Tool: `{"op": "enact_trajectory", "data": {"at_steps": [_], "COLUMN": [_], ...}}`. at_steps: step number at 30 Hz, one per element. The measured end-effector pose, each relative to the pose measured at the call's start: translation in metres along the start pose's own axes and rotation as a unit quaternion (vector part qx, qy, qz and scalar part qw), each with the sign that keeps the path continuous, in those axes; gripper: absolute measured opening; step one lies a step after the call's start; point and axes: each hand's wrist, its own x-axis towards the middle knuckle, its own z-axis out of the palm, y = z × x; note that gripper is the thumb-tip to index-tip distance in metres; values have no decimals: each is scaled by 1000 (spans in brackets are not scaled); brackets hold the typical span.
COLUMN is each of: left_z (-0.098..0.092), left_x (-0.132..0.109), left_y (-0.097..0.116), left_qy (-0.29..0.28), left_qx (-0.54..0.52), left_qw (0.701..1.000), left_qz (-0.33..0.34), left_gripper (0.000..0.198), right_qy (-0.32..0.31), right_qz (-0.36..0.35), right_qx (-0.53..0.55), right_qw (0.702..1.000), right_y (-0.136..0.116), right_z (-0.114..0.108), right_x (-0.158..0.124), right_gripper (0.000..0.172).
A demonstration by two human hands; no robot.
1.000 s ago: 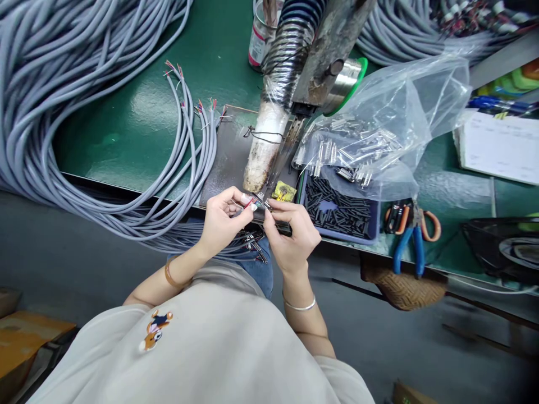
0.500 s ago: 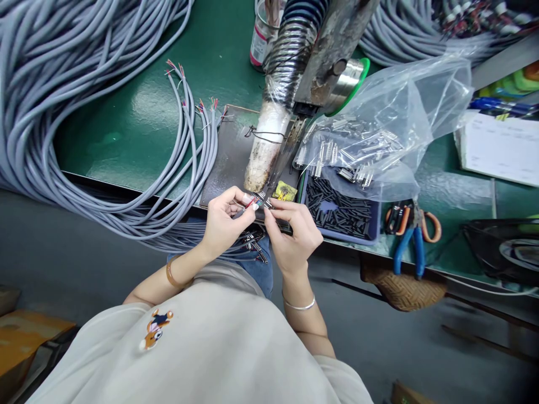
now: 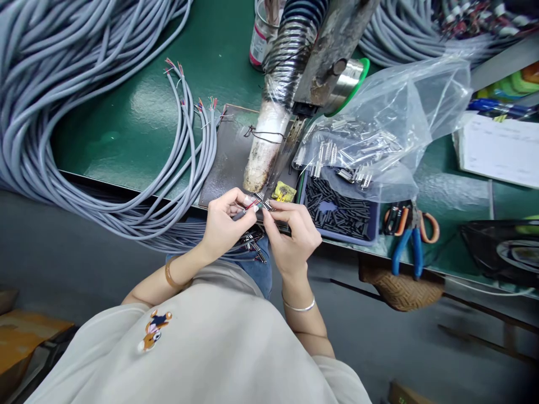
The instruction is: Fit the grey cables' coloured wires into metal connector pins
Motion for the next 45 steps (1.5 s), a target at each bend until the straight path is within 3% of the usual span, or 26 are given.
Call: {"op": "enact_trajectory", "data": {"at_steps": [8,21,24,28,30,32,34,37,39,45], "left_z": [0,-5,-9,-16,-18,-18,-17,-16,-15,-15], "left_x": [1,-1,-2,-4,-6,-8,-10,-13,-14,-17], "left_y": [5,-3,-3,-6,-7,-7,-6,-4,-4,-7], "left_qy": [3,-38,-68,-128,-142,-150,-157,-169,-173,-165], "left_qx": [23,-10,-54,-137,-150,-152,-150,-145,-141,-154], "left_qw": [999,998,994,974,967,965,965,965,966,965], "left_qz": [37,-52,-71,-127,-146,-150,-145,-135,-133,-135], "left_gripper": [9,15,14,17,15,15,15,16,17,15], "right_qy": [9,-23,-28,-39,-11,20,-4,-109,-142,-128], "right_qz": [-4,-82,-50,72,130,161,174,178,170,205], "right_qx": [-13,-84,-52,22,40,33,17,29,51,70], "right_qw": [1000,993,997,996,991,986,985,978,974,968], "right_y": [-5,-1,-2,-4,-6,-9,-14,-21,-23,-21], "right_z": [-2,-7,-8,-16,-23,-31,-37,-38,-34,-26], "right_x": [3,-4,-6,-13,-17,-18,-14,-6,-1,-4], "right_gripper": [16,19,18,10,3,8,13,17,12,14]}}
